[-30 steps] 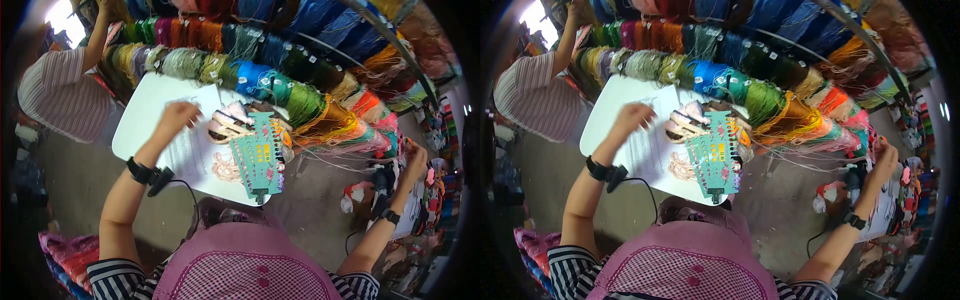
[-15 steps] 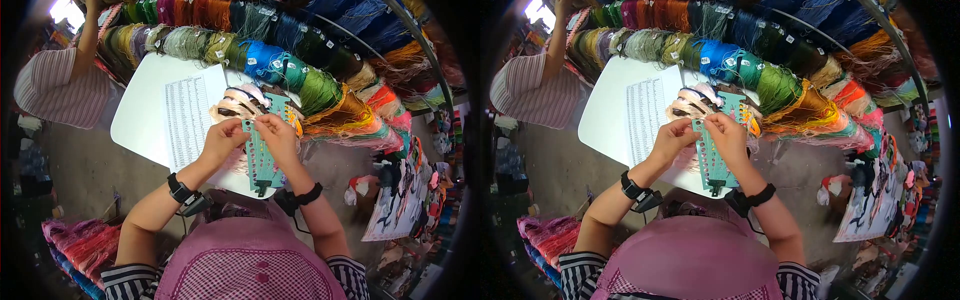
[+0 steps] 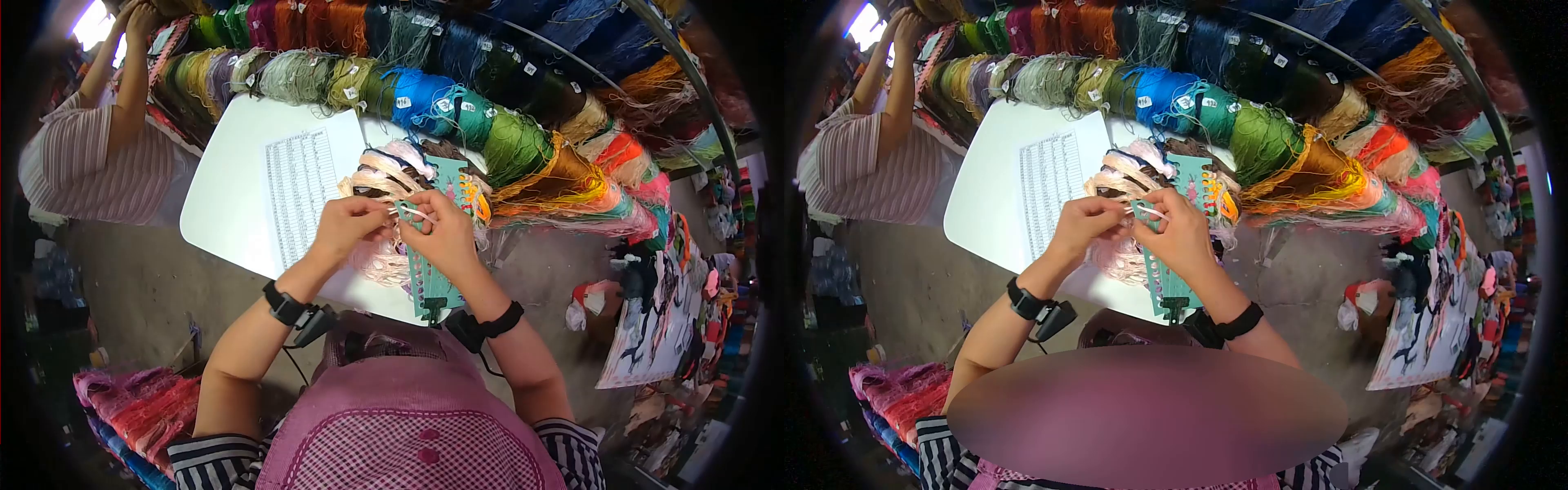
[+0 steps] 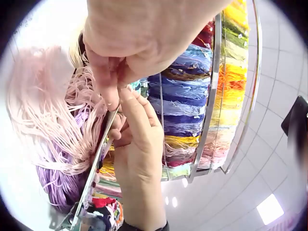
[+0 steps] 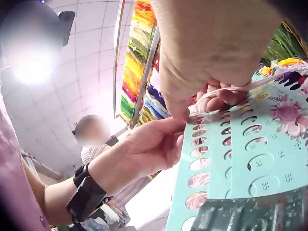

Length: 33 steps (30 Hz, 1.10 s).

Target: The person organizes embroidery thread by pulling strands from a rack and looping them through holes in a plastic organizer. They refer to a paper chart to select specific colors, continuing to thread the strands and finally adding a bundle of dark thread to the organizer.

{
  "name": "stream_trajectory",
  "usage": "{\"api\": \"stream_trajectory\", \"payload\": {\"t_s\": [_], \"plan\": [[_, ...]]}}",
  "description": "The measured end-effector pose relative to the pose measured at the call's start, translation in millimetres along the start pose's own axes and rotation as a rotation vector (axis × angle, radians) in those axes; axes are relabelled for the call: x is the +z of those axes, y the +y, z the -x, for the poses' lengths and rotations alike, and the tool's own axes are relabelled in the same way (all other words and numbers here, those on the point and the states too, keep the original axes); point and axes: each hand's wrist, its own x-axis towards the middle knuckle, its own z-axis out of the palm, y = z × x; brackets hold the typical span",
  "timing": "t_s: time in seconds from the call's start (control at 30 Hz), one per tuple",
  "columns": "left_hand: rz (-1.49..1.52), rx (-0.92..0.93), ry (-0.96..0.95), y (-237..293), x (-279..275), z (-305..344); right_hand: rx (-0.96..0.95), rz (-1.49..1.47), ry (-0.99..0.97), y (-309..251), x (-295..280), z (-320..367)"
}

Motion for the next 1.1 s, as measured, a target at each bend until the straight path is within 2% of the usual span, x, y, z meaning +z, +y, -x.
{"api": "stream_trajectory", "payload": {"t_s": [0.03, 0.13, 0.17, 0.23, 0.27, 0.33, 0.37, 0.43, 0.47, 0.53, 0.57, 0.6, 0.63, 0.67, 0.7, 0.73, 0.77, 0.8, 0.83, 0.87, 0.9, 0.93, 0.97, 1.0, 1.03, 1.07, 1.1], "plan": [[-0.006, 0.001, -0.004, 0, -7, 3, 0.003, 0.012, -0.005, 3, 1, 0], [0.421, -0.058, -0.035, 5, -20, 12, -0.062, 0.042, 0.024, 4, 2, 0], [0.416, -0.056, -0.039, 8, -19, 15, -0.063, 0.041, 0.030, 4, 3, 0], [0.730, -0.203, -0.133, 29, -10, 24, 0.066, 0.102, -0.086, 2, 2, 0], [0.727, -0.204, -0.143, 32, -9, 21, 0.067, 0.104, -0.076, -2, 2, 1], [0.218, -0.229, -0.459, 39, -9, 11, 0.027, 0.139, 0.022, -12, 4, 5], [0.216, -0.229, -0.463, 36, -5, 8, 0.028, 0.140, 0.026, -11, 5, 6], [-0.235, -0.131, -0.503, 20, 5, -2, 0.010, 0.103, 0.021, -7, 10, 7], [-0.309, -0.086, -0.540, 19, -4, -4, 0.011, 0.103, 0.031, -6, 9, 5], [-0.319, 0.065, -0.323, 31, -31, 13, 0.082, 0.249, -0.115, -5, 3, 1], [-0.450, 0.238, -0.229, 31, -56, 18, 0.088, 0.246, -0.101, 0, 4, 1], [-0.527, 0.095, -0.142, 46, -85, 31, 0.051, 0.244, -0.063, 9, 8, 1], [-0.477, -0.001, 0.050, 55, -108, 47, 0.014, 0.244, -0.024, 14, 10, 1], [-0.311, -0.007, 0.100, 49, -151, 52, 0.029, 0.250, -0.026, 12, 9, 0], [-0.155, -0.056, 0.270, 52, -182, 62, 0.035, 0.252, -0.008, 12, 9, -1], [0.030, -0.051, 0.280, 47, -229, 68, 0.043, 0.252, -0.009, 15, 10, -1], [0.154, -0.062, 0.376, 52, -254, 84, 0.052, 0.255, -0.007, 17, 12, -3], [0.254, -0.019, 0.328, 52, -276, 90, 0.075, 0.236, -0.017, 18, 13, -3], [0.248, -0.044, 0.394, 50, -279, 93, 0.053, 0.222, -0.012, 22, 18, -3], [0.071, -0.096, 0.521, 52, -268, 93, -0.009, 0.264, 0.048, 22, 21, 0], [-0.019, -0.062, 0.586, 43, -278, 85, -0.034, 0.299, 0.052, 30, 25, -1], [0.215, -0.049, 0.412, 40, -297, 77, -0.019, 0.290, 0.067, 32, 26, -1], [0.505, -0.025, 0.137, 43, -302, 73, -0.014, 0.263, 0.053, 31, 23, -2], [0.572, 0.071, 0.410, 53, -285, 75, -0.001, 0.260, 0.036, 32, 21, -2], [0.514, 0.228, 0.355, 38, -330, 66, -0.017, 0.308, 0.057, 32, 20, -1], [0.396, 0.269, 0.359, 42, -329, 68, -0.054, 0.368, 0.060, 35, 20, 1], [0.293, 0.374, 0.523, 38, -308, 71, -0.045, 0.376, 0.085, 34, 8, 5]]}}
